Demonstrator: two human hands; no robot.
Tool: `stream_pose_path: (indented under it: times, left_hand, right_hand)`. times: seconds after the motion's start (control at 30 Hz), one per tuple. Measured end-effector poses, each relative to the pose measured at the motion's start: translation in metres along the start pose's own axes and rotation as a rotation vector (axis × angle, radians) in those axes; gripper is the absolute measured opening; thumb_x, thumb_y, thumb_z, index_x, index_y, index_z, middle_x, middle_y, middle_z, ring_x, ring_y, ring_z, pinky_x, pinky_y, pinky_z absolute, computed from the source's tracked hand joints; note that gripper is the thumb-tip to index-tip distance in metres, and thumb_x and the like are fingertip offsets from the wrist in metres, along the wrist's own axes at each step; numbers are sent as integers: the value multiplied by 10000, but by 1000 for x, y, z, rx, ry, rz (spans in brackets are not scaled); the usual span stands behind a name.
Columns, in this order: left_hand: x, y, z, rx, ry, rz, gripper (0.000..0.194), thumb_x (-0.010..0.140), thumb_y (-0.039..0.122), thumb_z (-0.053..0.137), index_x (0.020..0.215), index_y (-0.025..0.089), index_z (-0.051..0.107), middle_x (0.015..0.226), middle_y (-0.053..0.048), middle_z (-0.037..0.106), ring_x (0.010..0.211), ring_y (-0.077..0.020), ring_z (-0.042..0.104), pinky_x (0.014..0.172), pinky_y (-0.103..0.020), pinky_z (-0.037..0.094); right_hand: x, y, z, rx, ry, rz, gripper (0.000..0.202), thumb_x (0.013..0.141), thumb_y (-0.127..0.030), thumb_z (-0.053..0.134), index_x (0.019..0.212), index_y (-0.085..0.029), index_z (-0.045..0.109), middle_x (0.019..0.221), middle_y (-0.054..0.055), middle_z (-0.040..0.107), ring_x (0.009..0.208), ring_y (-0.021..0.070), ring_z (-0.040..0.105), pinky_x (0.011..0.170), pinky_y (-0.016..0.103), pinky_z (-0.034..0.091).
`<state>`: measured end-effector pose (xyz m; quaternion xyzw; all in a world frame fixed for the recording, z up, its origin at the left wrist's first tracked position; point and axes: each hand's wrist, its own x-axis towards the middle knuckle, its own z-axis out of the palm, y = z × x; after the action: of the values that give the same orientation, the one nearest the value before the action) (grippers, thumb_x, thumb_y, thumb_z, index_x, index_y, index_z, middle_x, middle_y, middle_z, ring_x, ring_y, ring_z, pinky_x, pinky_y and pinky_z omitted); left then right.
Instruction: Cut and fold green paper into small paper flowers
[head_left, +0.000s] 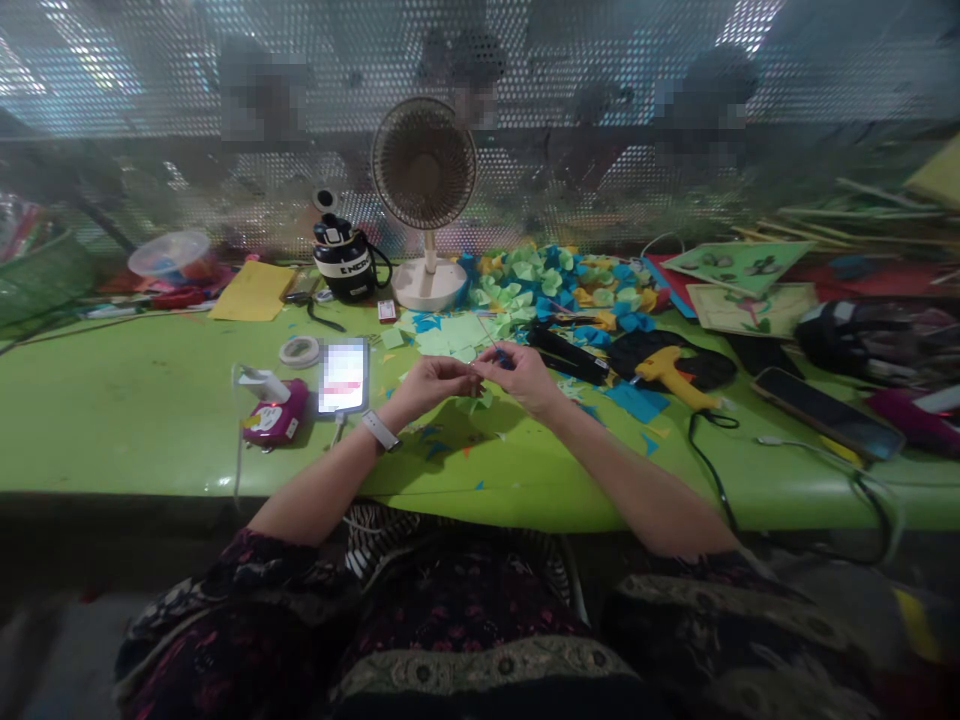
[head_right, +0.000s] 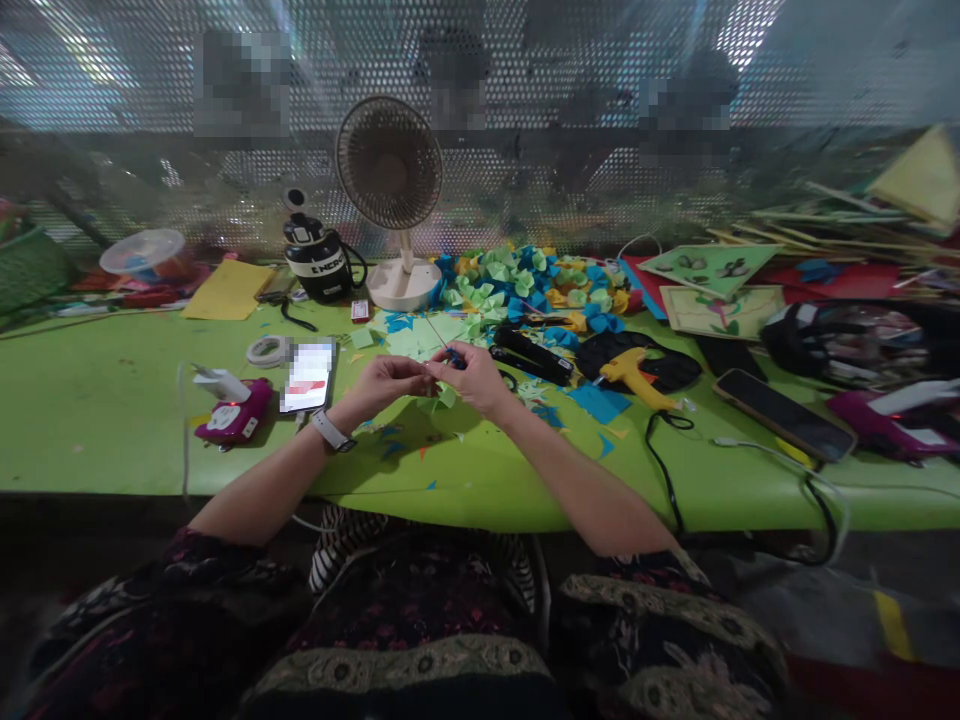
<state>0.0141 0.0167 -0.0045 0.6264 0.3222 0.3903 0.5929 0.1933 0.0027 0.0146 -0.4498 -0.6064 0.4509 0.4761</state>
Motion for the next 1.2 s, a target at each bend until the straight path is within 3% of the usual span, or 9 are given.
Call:
stream_pose_path:
  times: [0.17,0.33,0.67,0.83,1.03,1.2]
  left_hand:
    - [-1,1,0,-83,6,-43,340,702,389,799,883,111,725,822,-90,745,737,-154,701,774,-313,572]
    - [0,-1,-1,-209,-17,-129,327,756,400,760,909,115,709,853,-100,742,758,-165,713,794,-334,578]
    - [-2,0,1,-149,-63,-67,288,771,376,757,883,116,705,838,-84,739,791,-164,726,797,-305,571]
    - [-1,-3,0,-157,-66,-55,336,760,414,764,879,108,696,847,-98,744,802,-184,731,847,-371,575]
    - [-1,-1,1,-166,-53,-53,378,725,435,786,851,94,680,831,-103,750,776,-197,737,844,-390,584]
    - [-1,-3,1,-143,-101,-50,347,751,411,768,858,90,687,832,-112,753,766,-184,735,824,-354,587]
  right_hand:
    - [1,0,2,178,13,115,346,589,-429,809,716,-180,604,527,-72,484,418,38,286,399,225,175]
    - [3,1,2,326,0,193,397,543,-405,845,716,-189,559,547,-75,507,387,18,268,381,218,153]
    - [1,0,5,319,17,179,417,537,-423,857,703,-192,553,510,-89,467,377,19,281,376,217,154]
    - [1,3,5,323,-6,140,408,568,-445,853,715,-188,573,498,-95,440,377,10,275,385,210,158]
    - [3,2,1,305,10,101,468,622,-589,784,743,-162,636,437,-113,331,363,20,232,387,231,125]
    - [1,-1,4,192,8,71,430,542,-499,851,685,-164,623,485,-74,468,407,34,301,390,228,166]
